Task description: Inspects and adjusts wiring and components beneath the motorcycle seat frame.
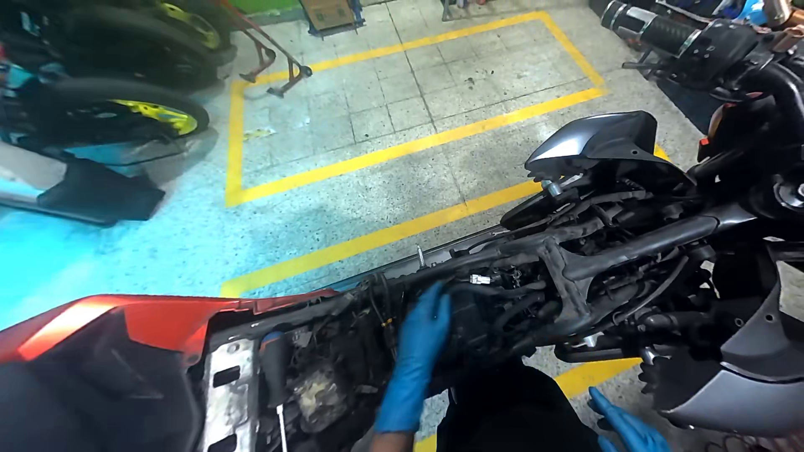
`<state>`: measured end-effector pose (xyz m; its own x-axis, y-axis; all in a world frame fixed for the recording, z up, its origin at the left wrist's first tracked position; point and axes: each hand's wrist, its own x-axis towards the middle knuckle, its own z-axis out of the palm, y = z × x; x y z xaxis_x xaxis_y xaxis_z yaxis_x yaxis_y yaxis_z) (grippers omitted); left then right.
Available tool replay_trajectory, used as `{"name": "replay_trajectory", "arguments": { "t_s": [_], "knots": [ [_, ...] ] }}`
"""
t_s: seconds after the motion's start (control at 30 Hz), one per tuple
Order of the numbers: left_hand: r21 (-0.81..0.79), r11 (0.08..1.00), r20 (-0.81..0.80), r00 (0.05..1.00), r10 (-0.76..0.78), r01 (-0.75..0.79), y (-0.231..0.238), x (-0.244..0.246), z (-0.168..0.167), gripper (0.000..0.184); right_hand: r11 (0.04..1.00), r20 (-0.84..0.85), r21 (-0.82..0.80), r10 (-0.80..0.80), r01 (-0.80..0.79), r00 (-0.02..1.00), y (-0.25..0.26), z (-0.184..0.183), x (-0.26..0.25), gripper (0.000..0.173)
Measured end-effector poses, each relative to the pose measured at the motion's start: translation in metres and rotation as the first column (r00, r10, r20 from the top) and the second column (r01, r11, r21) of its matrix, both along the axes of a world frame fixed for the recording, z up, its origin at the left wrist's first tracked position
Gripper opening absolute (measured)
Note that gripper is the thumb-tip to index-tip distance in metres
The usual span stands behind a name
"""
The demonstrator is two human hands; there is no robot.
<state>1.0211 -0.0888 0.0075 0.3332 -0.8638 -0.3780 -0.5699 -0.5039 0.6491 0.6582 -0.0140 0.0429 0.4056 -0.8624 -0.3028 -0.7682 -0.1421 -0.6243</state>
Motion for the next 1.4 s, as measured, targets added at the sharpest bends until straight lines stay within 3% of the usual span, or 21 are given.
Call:
{"name": "replay_trajectory", "arguments": {
  "t_s": [0.13,0.27,0.4,0.53,0.63,0.73,1.4],
  "knots": [
    [-0.321,0.937,0.105,0.979,0.177,-0.135,0.034,0.026,-0.015,0.037,0.979,0.113,-0.172,-0.086,0.105,0.990,-0.040,0.033,0.004,0.046],
    [-0.468,0.883,0.212,0.973,0.087,0.023,0.054,0.005,-0.024,0.034,0.900,0.110,-0.421,-0.072,0.112,0.991,-0.117,0.045,0.033,0.044],
    [-0.470,0.834,0.504,0.864,-0.015,0.288,0.061,0.001,-0.048,0.032,0.868,-0.061,-0.496,-0.010,-0.022,0.998,-0.204,0.027,0.070,0.045],
    [-0.403,0.827,0.640,0.767,-0.050,0.391,0.071,0.005,-0.077,0.031,0.915,-0.280,-0.383,0.017,-0.128,0.960,-0.266,-0.019,0.080,0.043],
    [-0.384,0.837,0.693,0.721,-0.017,0.389,0.069,0.000,-0.082,0.031,0.860,-0.383,-0.497,-0.097,-0.117,0.919,-0.269,-0.045,0.086,0.038],
    [-0.378,0.849,0.711,0.703,0.011,0.369,0.069,-0.004,-0.083,0.032,0.813,-0.376,-0.573,-0.149,-0.104,0.915,-0.262,-0.049,0.088,0.036],
    [-0.378,0.838,0.742,0.670,0.020,0.393,0.063,-0.006,-0.086,0.032,0.747,-0.278,-0.663,-0.185,-0.049,0.943,-0.257,-0.056,0.081,0.041]
  ]
}}
